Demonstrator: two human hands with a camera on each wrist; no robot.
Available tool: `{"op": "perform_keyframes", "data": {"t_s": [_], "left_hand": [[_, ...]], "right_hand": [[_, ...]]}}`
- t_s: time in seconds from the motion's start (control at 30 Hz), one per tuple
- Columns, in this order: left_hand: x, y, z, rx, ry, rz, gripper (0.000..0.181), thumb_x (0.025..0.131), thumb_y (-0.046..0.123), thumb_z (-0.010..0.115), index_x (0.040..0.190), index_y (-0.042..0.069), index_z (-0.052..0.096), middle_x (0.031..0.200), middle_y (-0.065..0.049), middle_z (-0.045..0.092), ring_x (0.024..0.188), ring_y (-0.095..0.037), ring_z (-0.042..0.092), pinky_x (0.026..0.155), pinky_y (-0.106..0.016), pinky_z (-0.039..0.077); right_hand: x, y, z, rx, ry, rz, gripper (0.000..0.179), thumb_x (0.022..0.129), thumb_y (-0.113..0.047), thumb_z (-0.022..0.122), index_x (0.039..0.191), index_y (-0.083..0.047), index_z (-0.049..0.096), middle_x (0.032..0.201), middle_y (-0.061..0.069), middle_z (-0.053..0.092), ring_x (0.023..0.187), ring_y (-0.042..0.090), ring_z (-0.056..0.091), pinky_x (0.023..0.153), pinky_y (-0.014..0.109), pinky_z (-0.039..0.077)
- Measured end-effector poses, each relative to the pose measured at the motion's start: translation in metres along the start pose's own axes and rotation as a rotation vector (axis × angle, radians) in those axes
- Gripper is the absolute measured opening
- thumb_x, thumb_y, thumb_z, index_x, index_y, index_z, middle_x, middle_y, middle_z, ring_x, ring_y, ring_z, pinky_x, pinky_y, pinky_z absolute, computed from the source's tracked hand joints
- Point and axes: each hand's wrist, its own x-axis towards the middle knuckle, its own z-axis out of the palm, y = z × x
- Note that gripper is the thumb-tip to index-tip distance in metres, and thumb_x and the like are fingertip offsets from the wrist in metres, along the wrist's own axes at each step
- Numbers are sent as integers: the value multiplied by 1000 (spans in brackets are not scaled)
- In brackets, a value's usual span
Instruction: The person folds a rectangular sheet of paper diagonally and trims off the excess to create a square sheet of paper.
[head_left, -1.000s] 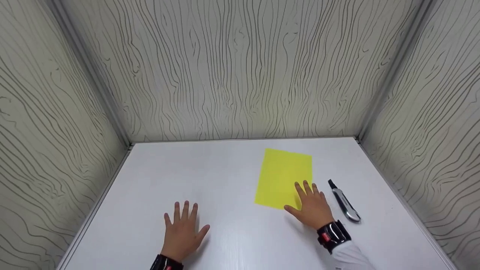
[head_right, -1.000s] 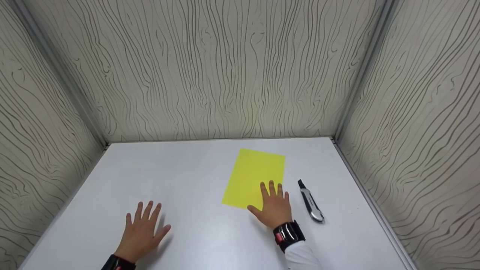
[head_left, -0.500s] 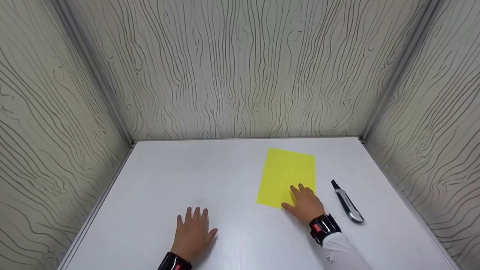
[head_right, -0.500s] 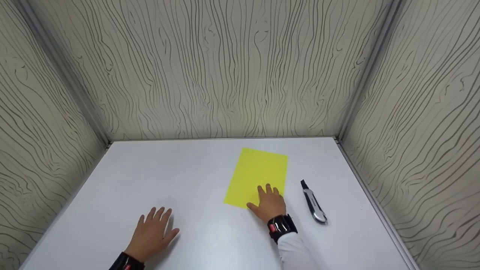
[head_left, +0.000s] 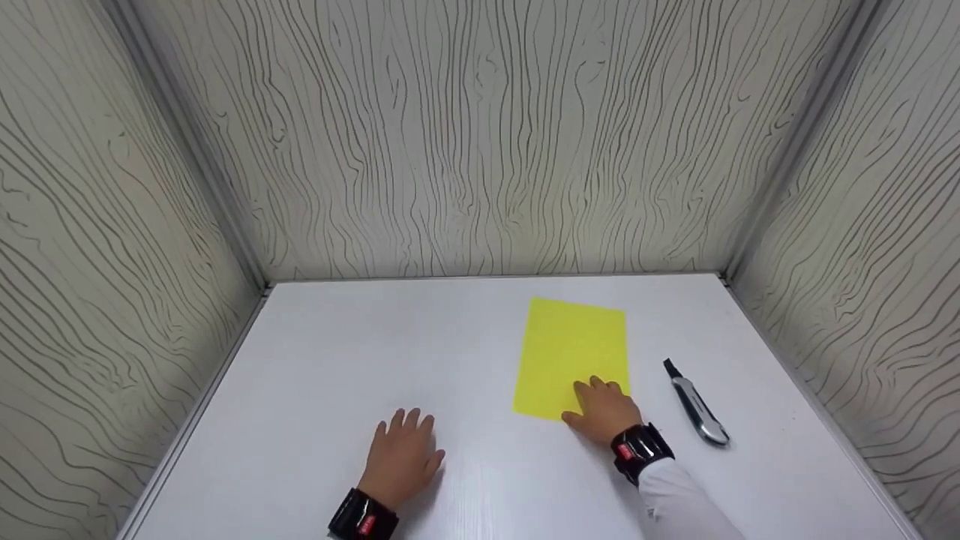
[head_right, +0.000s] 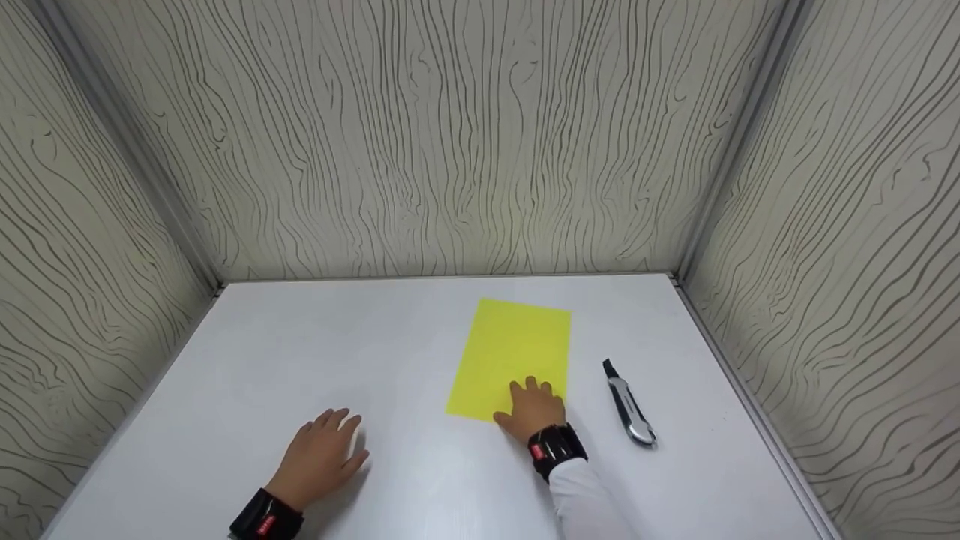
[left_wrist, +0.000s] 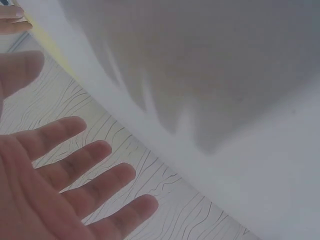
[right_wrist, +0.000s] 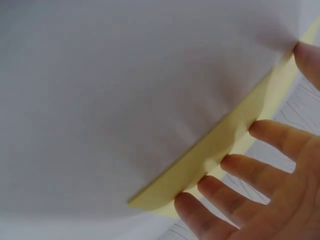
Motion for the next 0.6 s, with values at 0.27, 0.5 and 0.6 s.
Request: {"op": "perform_keyframes", "data": {"t_s": [0.27, 0.5, 0.6], "left_hand": [[14, 10, -4, 2, 35, 105, 50, 95, 39, 80, 130, 4, 72, 135, -20, 70, 128, -43, 67, 102, -61, 57], [29, 21, -9, 38, 15, 158, 52, 92, 45, 82, 125, 7, 73, 132, -18, 70, 125, -41, 67, 103, -59, 57], [36, 26, -9, 55, 6, 189, 50, 93, 45, 81, 125, 7, 73, 131, -17, 71, 124, -40, 68, 102, -57, 58]], "right_hand": [[-6, -13, -11, 86, -110, -37, 68, 90, -37, 84, 143, 2, 66, 150, 33, 60, 136, 57, 56, 110, 69, 50], [-12, -16, -10, 109, -158, -85, 71, 85, -36, 88, 143, -1, 67, 153, 29, 60, 142, 53, 54, 116, 67, 47], [-15, -18, -11, 115, -178, -99, 72, 83, -36, 89, 144, -4, 67, 155, 28, 58, 143, 52, 54, 116, 68, 47]]}}
